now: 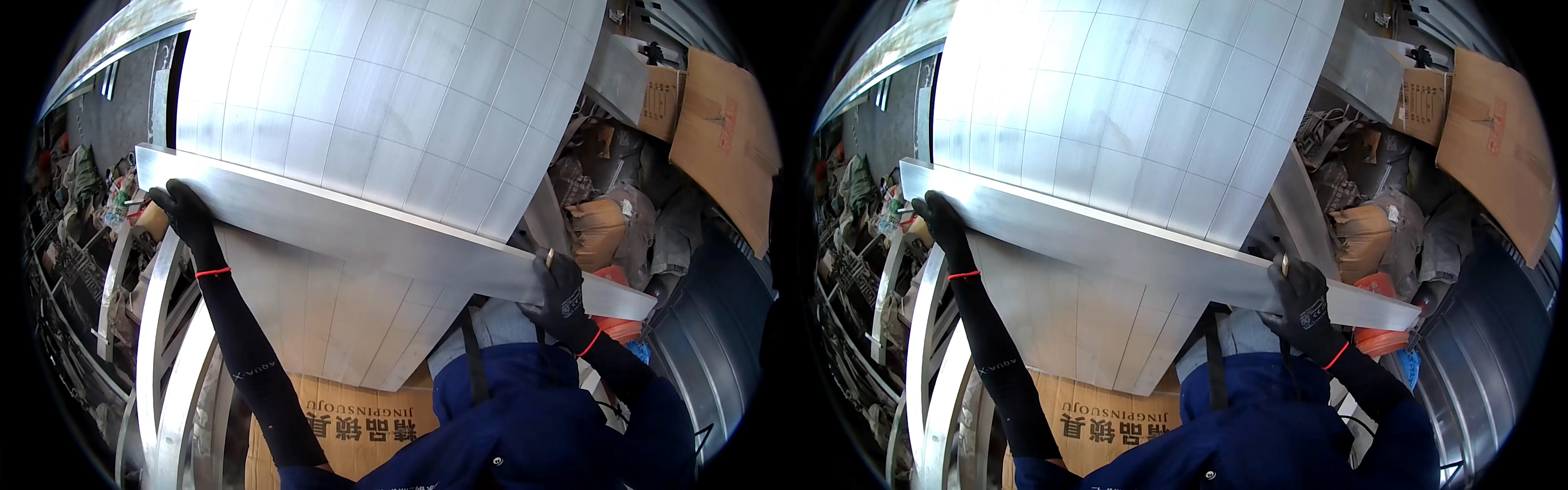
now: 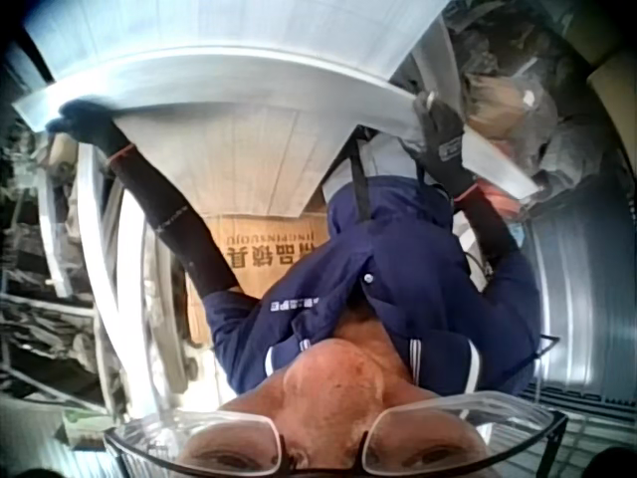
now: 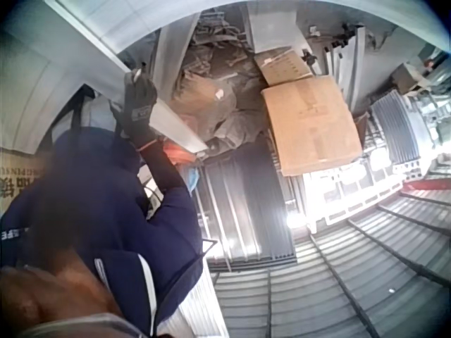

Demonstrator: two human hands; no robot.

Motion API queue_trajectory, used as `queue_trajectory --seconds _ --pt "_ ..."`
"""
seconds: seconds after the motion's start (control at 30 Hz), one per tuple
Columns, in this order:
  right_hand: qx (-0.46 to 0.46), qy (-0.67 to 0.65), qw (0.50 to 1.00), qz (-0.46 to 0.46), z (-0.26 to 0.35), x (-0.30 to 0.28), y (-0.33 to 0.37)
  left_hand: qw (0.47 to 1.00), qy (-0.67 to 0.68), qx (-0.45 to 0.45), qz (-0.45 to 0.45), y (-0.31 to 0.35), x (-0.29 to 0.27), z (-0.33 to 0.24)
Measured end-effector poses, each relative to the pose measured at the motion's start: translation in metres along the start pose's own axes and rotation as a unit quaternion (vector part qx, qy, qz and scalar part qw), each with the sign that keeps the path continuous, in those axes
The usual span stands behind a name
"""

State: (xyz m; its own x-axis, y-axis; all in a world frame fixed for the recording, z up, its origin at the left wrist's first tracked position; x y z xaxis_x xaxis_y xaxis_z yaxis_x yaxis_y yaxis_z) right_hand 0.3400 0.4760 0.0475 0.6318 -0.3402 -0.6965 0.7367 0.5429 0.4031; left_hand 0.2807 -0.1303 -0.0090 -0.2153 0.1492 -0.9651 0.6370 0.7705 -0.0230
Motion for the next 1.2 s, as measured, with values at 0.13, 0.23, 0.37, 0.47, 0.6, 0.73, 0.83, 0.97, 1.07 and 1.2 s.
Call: queue_trajectory --seconds 0.13,0.23,0.37,0.47,0.6,0.73,0.83,0.97,1.07,1.2 --pt "0.002 0.009 1.0 0.008 0.003 -0.001 -0.003 1.0 0.01 -0.006 0.014 0.001 -0.002 -0.001" --pt "0.012 0.013 1.0 0.018 0.002 -0.001 -0.003 1.0 0.01 -0.013 0.024 0.001 -0.002 -0.002" --pt "0.01 0.014 1.0 0.015 0.001 0.0 -0.001 1.0 -0.005 -0.001 0.013 0.002 -0.002 -0.004" --pt "-0.002 0.018 1.0 0.008 0.003 -0.001 -0.002 0.999 -0.023 0.009 0.021 -0.003 0.001 0.01" --pt "-0.007 0.012 1.0 0.006 0.003 -0.002 -0.005 0.999 -0.037 0.021 0.023 -0.007 0.003 0.016" --pt "-0.005 0.011 1.0 0.011 0.003 -0.003 -0.005 0.999 -0.037 0.018 0.016 -0.006 0.002 0.013" --pt "0.002 0.01 1.0 0.014 0.001 -0.001 -0.005 0.999 -0.01 -0.014 0.028 -0.001 0.001 0.0" --pt "0.006 0.007 0.999 0.035 0.001 -0.006 -0.006 1.0 -0.02 0.019 -0.013 0.0 0.002 -0.005" --pt "-0.04 -0.014 0.999 0.006 0.016 -0.031 -0.031 0.993 -0.089 0.078 -0.023 -0.006 0.007 0.035" --pt "-0.154 -0.053 0.983 -0.085 0.038 -0.046 -0.094 0.991 -0.12 0.045 -0.021 -0.004 0.009 0.014"
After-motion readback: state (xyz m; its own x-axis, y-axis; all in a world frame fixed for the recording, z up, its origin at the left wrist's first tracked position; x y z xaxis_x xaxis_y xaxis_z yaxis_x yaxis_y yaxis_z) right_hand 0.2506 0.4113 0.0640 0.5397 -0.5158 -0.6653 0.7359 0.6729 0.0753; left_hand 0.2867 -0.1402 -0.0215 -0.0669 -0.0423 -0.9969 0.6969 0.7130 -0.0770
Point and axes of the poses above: each hand's wrist, its own y-axis away from the middle knuckle, its own x-axis out of the palm, z = x × y, the point moved 3 cm from there along -y, towards the middle knuckle, and after that the axes turned 9 degrees about -y, right-handed, at the moved point
